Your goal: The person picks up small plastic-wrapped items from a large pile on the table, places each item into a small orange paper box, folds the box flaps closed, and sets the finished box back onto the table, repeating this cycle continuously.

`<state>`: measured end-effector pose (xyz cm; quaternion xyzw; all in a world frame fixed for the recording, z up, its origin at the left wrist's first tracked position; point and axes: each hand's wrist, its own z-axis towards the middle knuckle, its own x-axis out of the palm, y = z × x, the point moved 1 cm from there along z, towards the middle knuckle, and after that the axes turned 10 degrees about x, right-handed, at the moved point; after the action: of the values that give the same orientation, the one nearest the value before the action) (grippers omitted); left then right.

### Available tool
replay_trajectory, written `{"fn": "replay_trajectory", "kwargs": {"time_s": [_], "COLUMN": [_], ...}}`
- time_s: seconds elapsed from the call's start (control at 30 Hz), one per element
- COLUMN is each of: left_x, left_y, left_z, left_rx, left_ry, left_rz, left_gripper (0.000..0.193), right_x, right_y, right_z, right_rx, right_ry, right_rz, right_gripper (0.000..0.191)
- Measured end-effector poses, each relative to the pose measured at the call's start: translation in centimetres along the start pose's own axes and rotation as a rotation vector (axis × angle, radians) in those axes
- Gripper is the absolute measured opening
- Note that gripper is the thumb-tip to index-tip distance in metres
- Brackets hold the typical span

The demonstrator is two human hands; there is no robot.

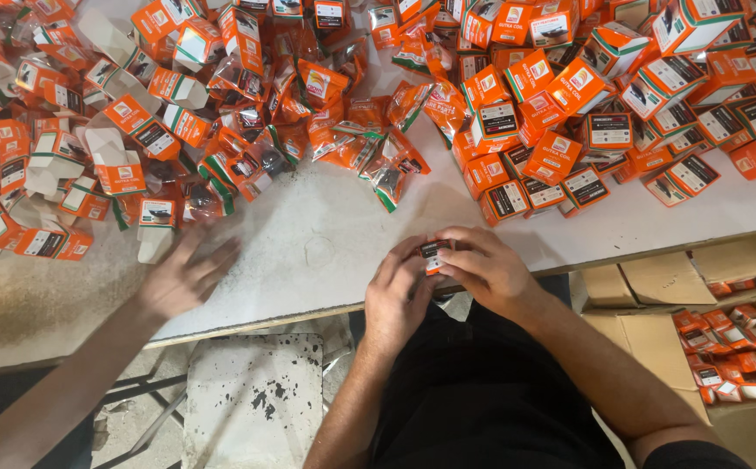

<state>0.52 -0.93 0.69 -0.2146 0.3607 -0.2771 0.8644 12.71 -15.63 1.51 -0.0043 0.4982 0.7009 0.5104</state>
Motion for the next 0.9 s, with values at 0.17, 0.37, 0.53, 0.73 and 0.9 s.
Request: {"fn": "replay_trajectory", "kwargs": {"time_s": [0.17, 0.37, 0.53, 0.73, 0.9], "left_x": [-0.2, -0.5, -1.3, -8.6, -13.3], "left_y": [-0.2, -0.3, 1.0, 10.9, 18.4], "left_z": [-0.2, -0.2, 1.4, 14.7, 21.7], "left_rx": [0.208, -0.013, -0.091, -0.045, -0.459], "left_ry": [0.003, 0.054, 0.034, -0.05, -0.001], "left_rz": [0.215, -0.048, -0.069, 0.611, 0.795], "left_gripper": [0.035, 0.043, 0.05, 0.062, 0.082], "right_x": [-0.7, -2.0, -7.0, -7.5, -4.7], "right_y": [0.8, 1.1, -1.6, -5.4, -2.2], "right_z": [0.3, -0.8, -1.4, 2.6, 2.6], "right_rx": [-0.122, -0.047, 0.132, 0.163, -0.024], "right_ry": [0.062, -0.046, -0.391, -0.439, -0.591], "right_rz": [-0.152, -0.146, -0.452, -0.598, -0.545], "right_gripper": [0.042, 0.041, 0.04, 0.041, 0.036]}}
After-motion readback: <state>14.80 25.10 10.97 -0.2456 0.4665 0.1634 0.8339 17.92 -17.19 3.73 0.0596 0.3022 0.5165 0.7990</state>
